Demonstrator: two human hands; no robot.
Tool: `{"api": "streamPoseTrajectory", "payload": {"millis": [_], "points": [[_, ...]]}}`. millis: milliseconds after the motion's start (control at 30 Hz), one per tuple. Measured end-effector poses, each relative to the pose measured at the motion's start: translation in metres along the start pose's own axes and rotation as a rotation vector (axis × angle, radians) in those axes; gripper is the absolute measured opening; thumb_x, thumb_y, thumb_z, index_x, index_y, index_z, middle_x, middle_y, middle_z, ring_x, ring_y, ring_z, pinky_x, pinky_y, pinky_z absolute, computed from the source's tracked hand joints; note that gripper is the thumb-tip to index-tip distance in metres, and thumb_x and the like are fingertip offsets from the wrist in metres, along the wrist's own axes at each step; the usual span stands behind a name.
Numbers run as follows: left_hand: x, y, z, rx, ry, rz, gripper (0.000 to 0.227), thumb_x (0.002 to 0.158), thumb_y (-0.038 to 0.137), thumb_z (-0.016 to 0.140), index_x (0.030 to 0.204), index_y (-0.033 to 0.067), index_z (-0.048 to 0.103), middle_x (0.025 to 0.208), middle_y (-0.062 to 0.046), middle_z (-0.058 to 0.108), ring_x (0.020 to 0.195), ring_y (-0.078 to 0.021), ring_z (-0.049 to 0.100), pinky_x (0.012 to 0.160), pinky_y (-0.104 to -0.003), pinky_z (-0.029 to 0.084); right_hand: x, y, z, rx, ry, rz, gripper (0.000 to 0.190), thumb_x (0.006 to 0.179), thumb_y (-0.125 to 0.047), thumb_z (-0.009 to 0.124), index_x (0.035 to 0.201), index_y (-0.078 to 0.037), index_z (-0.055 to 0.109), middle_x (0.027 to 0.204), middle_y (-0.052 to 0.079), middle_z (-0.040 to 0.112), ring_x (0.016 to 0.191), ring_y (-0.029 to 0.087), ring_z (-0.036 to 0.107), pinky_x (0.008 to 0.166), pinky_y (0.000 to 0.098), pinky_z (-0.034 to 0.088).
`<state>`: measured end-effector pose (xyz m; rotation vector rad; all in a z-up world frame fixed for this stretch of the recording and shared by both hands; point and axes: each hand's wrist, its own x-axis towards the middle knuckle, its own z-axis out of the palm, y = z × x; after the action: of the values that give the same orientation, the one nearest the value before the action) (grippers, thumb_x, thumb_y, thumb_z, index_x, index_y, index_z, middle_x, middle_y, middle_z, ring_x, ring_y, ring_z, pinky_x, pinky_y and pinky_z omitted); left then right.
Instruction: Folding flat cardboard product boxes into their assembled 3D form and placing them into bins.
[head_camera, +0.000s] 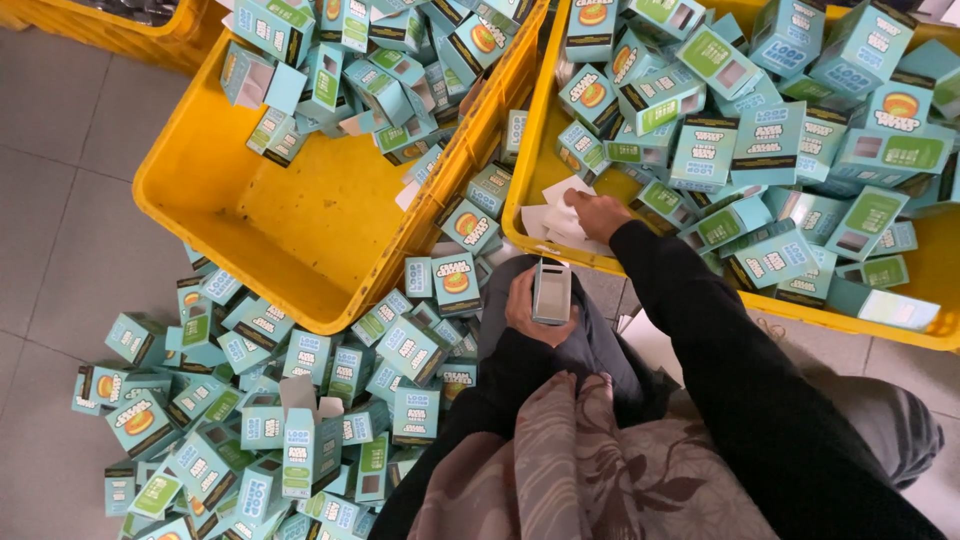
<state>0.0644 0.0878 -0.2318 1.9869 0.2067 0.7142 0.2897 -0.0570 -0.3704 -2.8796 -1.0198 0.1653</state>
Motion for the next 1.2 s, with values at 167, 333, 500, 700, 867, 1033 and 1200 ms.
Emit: {"api": "streamPoseTrajectory", "payload": {"millis": [167,333,500,700,867,1033,1200], "points": [[-0.001,0.001,0.0,0.002,0.022,0.006,0.085,0.049,0.029,0.087,0.127,0.0067,0.064,0.116,-0.009,0.066,0.104,-0.0315,0.071,0.094,-0.043,0.056,-0.01,0.017,-0.024,0.624,0.193,0.269,0.037,0.085,-0.024,0.074,0.119,-0.027,0.061,0.097,0.006,0.074,0.091,0.031,0.074,0.084,0.0424,0.058],[-0.009,-0.009,0.01,-0.021,0.02,0.009,0.088,0.053,0.043,0.086,0.13,0.0059,0.065,0.116,-0.01,0.066,0.103,-0.0328,0.071,0.093,-0.044,0.055,-0.088,-0.021,-0.137,1.169,0.53,0.373,0.036,0.087,-0.004,0.067,0.121,-0.014,0.071,0.098,0.006,0.069,0.092,0.018,0.065,0.089,0.0343,0.053],[-0.022,-0.035,0.032,-0.169,0.411,0.109,0.091,0.052,0.042,0.092,0.13,0.0025,0.065,0.11,-0.015,0.071,0.102,-0.0283,0.073,0.091,-0.034,0.053,-0.165,-0.076,-0.144,1.246,0.575,0.352,0.043,0.09,0.005,0.069,0.133,0.001,0.063,0.117,0.023,0.07,0.114,0.035,0.065,0.102,0.0503,0.049],[-0.017,-0.039,0.015,-0.196,0.297,0.252,0.077,0.063,0.03,0.093,0.129,0.0005,0.066,0.119,-0.019,0.071,0.108,-0.0317,0.071,0.102,-0.044,0.05,-0.219,-0.139,-0.093,0.917,0.429,0.256,0.046,0.095,-0.021,0.07,0.135,0.0,0.062,0.126,0.026,0.067,0.118,0.049,0.061,0.1,0.0565,0.051],[-0.031,-0.048,0.013,-0.115,0.283,0.237,0.08,0.063,0.035,0.094,0.127,-0.004,0.065,0.113,-0.02,0.072,0.1,-0.0363,0.071,0.097,-0.047,0.053,-0.221,-0.159,-0.105,0.803,0.309,0.255,0.09,0.075,-0.048,0.087,0.15,-0.011,0.051,0.139,0.014,0.056,0.12,0.044,0.062,0.103,0.0545,0.053],[-0.018,-0.015,0.003,-0.129,0.268,0.168,0.084,0.063,0.045,0.094,0.126,-0.0012,0.063,0.108,-0.016,0.07,0.098,-0.0321,0.072,0.093,-0.045,0.055,-0.221,-0.137,-0.095,0.992,0.333,0.298,0.059,0.085,-0.02,0.084,0.141,-0.013,0.065,0.121,0.016,0.068,0.112,0.045,0.067,0.095,0.0498,0.057],[-0.01,0.0,-0.009,-0.028,0.1,0.191,0.085,0.057,0.038,0.095,0.126,-0.0008,0.065,0.112,-0.016,0.066,0.101,-0.0373,0.07,0.095,-0.046,0.058,-0.211,-0.071,-0.126,1.116,0.596,0.235,0.058,0.075,-0.004,0.091,0.13,-0.014,0.075,0.111,0.008,0.058,0.105,0.02,0.054,0.101,0.0345,0.043]]}}
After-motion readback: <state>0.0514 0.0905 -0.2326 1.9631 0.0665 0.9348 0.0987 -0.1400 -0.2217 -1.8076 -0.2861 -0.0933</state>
